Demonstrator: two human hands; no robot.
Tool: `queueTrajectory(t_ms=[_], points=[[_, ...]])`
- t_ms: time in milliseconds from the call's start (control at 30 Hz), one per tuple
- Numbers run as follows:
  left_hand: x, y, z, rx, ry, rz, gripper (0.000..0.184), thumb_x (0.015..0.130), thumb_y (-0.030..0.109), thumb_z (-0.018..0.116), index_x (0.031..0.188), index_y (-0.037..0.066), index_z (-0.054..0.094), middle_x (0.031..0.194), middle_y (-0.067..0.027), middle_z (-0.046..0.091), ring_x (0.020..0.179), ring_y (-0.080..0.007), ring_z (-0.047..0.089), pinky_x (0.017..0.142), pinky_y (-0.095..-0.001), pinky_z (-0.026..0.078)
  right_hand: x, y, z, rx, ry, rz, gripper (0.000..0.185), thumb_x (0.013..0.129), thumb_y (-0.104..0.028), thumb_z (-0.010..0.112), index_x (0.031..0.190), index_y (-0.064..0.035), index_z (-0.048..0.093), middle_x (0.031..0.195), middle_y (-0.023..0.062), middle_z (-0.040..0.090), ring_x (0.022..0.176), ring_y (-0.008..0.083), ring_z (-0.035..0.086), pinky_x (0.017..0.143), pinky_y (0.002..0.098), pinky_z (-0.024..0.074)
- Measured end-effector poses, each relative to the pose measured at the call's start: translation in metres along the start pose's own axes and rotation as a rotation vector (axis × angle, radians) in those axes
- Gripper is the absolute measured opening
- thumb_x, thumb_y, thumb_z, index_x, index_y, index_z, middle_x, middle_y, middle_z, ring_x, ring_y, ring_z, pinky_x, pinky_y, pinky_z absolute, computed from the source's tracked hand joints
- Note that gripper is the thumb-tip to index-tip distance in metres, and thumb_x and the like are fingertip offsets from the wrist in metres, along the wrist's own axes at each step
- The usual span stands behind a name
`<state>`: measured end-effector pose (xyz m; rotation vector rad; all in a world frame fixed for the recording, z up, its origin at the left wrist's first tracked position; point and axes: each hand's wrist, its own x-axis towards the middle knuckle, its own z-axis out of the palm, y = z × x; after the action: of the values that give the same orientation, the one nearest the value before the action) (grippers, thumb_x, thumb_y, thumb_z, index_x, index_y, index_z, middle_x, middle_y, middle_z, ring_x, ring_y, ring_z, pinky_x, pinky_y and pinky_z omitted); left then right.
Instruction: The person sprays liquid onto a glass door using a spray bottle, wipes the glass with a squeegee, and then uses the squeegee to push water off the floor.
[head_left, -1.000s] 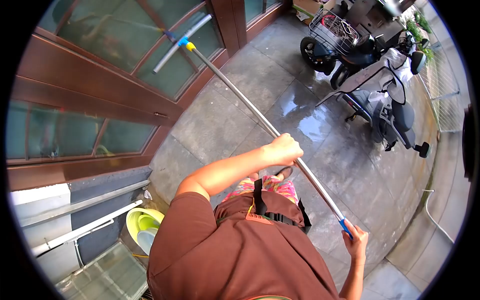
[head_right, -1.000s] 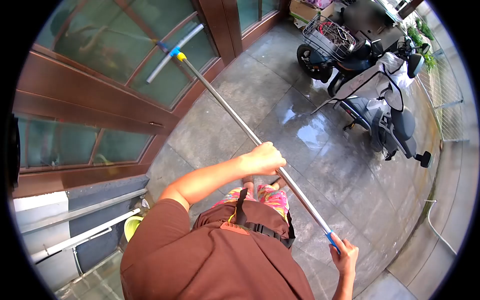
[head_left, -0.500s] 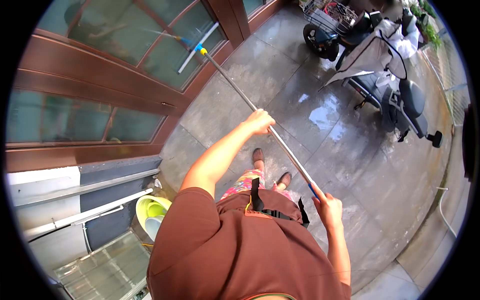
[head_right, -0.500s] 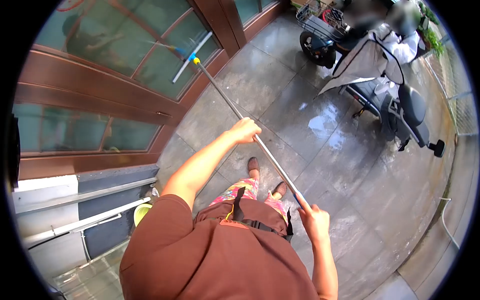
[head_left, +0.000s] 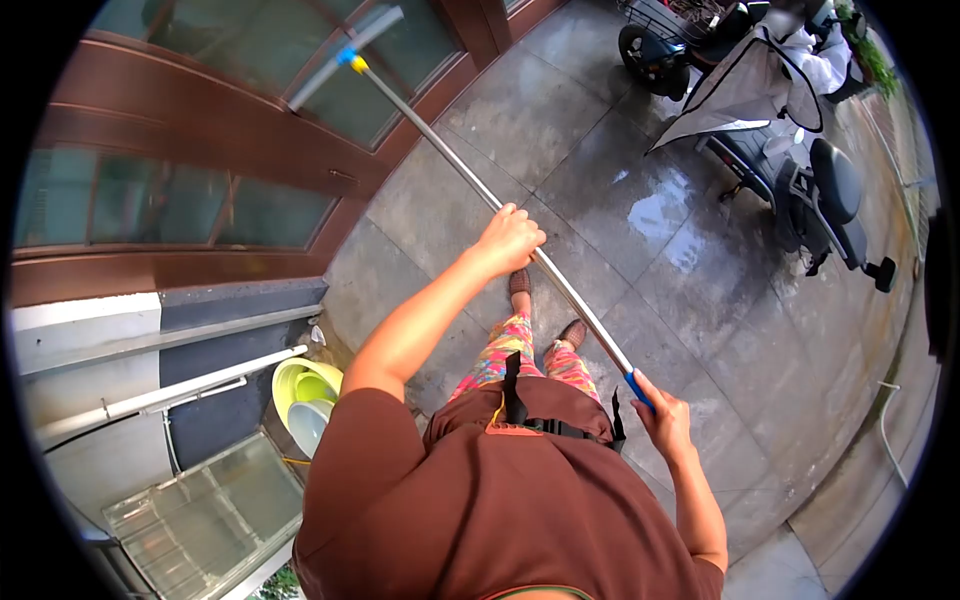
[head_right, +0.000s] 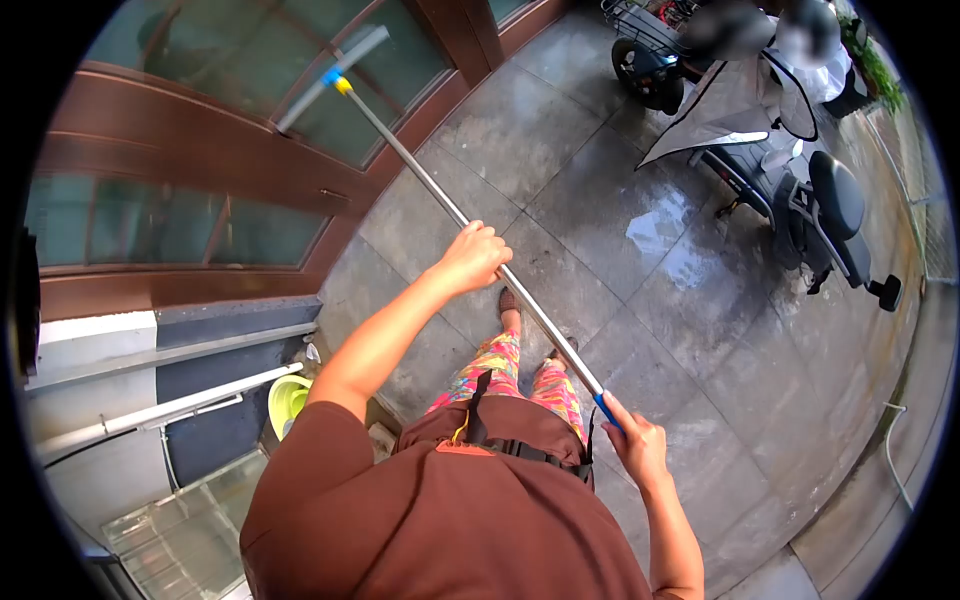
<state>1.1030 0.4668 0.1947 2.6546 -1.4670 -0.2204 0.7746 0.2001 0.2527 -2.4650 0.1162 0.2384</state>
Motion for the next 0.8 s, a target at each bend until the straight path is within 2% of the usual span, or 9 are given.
queueTrajectory(t_ms=[33, 133, 233, 333, 433, 567, 600, 633, 800], points=[[-0.005, 0.008, -0.020, 0.014, 0.047, 0.002, 0.014, 0.067, 0.019, 0.075, 0.069, 0.013, 0.063, 0.074, -0.0016, 0.062, 0.084, -0.0229, 0.059, 0.085, -0.0396, 0.042, -0.007, 0.000, 0.001, -0.016, 0.024, -0.019, 0.058, 0.078, -0.018, 0.076, 0.131, -0.0273, 0.058, 0.064, 0.0097, 0.056, 0.054, 0.0301, 0.058, 0.050, 0.0410, 0.0467], [-0.014, 0.017, -0.078, -0.011, 0.368, 0.019, 0.019, 0.068, 0.022, 0.075, 0.067, 0.012, 0.059, 0.071, -0.0012, 0.058, 0.080, -0.0226, 0.056, 0.081, -0.0383, 0.043, -0.012, -0.001, 0.004, -0.042, 0.068, -0.077, 0.059, 0.076, -0.015, 0.077, 0.131, -0.0237, 0.058, 0.064, 0.0093, 0.055, 0.054, 0.0293, 0.058, 0.050, 0.0399, 0.0465], [-0.014, 0.009, -0.058, 0.020, 0.376, 0.078, 0.023, 0.069, 0.026, 0.074, 0.067, 0.012, 0.057, 0.071, -0.0010, 0.056, 0.078, -0.0224, 0.055, 0.081, -0.0379, 0.042, -0.010, -0.002, 0.013, -0.034, 0.088, -0.091, 0.060, 0.076, -0.012, 0.077, 0.132, -0.0221, 0.058, 0.065, 0.0094, 0.056, 0.055, 0.0290, 0.059, 0.051, 0.0395, 0.0477], [-0.015, 0.006, -0.027, -0.069, 0.321, 0.044, 0.016, 0.068, 0.017, 0.072, 0.065, 0.011, 0.057, 0.070, -0.0017, 0.056, 0.079, -0.0227, 0.055, 0.081, -0.0380, 0.043, -0.013, -0.006, 0.016, -0.025, 0.080, -0.066, 0.060, 0.077, -0.012, 0.076, 0.133, -0.0235, 0.057, 0.069, 0.0109, 0.061, 0.058, 0.0298, 0.062, 0.054, 0.0398, 0.0494], [-0.024, -0.002, 0.022, -0.130, 0.184, -0.031, 0.008, 0.066, 0.011, 0.069, 0.067, 0.011, 0.061, 0.072, -0.0020, 0.060, 0.083, -0.0241, 0.057, 0.085, -0.0393, 0.043, -0.009, -0.025, 0.011, -0.027, -0.089, 0.050, 0.061, 0.078, -0.008, 0.075, 0.134, -0.0218, 0.056, 0.088, 0.0178, 0.069, 0.073, 0.0341, 0.068, 0.063, 0.0386, 0.0528], [-0.031, -0.011, 0.093, -0.155, -0.022, -0.068, 0.006, 0.066, 0.013, 0.069, 0.070, 0.014, 0.065, 0.075, -0.0026, 0.063, 0.088, -0.0257, 0.058, 0.089, -0.0405, 0.042, -0.009, -0.023, 0.033, -0.024, -0.195, 0.133, 0.060, 0.080, -0.013, 0.074, 0.135, -0.0280, 0.054, 0.081, 0.0193, 0.067, 0.070, 0.0367, 0.066, 0.064, 0.0421, 0.0514], [-0.031, -0.003, 0.102, -0.187, 0.027, -0.062, 0.006, 0.066, 0.014, 0.069, 0.070, 0.014, 0.065, 0.075, -0.0027, 0.063, 0.088, -0.0256, 0.058, 0.088, -0.0402, 0.042, -0.017, -0.011, 0.038, -0.063, -0.158, 0.109, 0.057, 0.081, -0.018, 0.073, 0.134, -0.0320, 0.055, 0.073, 0.0164, 0.065, 0.065, 0.0365, 0.065, 0.060, 0.0445, 0.0509], [-0.029, 0.004, 0.106, -0.219, 0.075, -0.056, 0.007, 0.065, 0.014, 0.070, 0.070, 0.014, 0.065, 0.075, -0.0027, 0.063, 0.088, -0.0255, 0.059, 0.088, -0.0400, 0.042, -0.020, -0.007, 0.031, -0.072, -0.129, 0.074, 0.059, 0.081, -0.020, 0.073, 0.135, -0.0327, 0.054, 0.073, 0.0157, 0.065, 0.064, 0.0356, 0.065, 0.059, 0.0444, 0.0511], [-0.027, 0.004, 0.134, -0.231, -0.007, -0.139, 0.011, 0.066, 0.021, 0.072, 0.071, 0.014, 0.065, 0.079, -0.0037, 0.064, 0.091, -0.0248, 0.059, 0.090, -0.0409, 0.042, 0.000, -0.024, 0.013, -0.283, -0.134, 0.007, 0.059, 0.080, -0.022, 0.074, 0.135, -0.0329, 0.054, 0.064, 0.0115, 0.060, 0.057, 0.0314, 0.063, 0.054, 0.0441, 0.0503]])
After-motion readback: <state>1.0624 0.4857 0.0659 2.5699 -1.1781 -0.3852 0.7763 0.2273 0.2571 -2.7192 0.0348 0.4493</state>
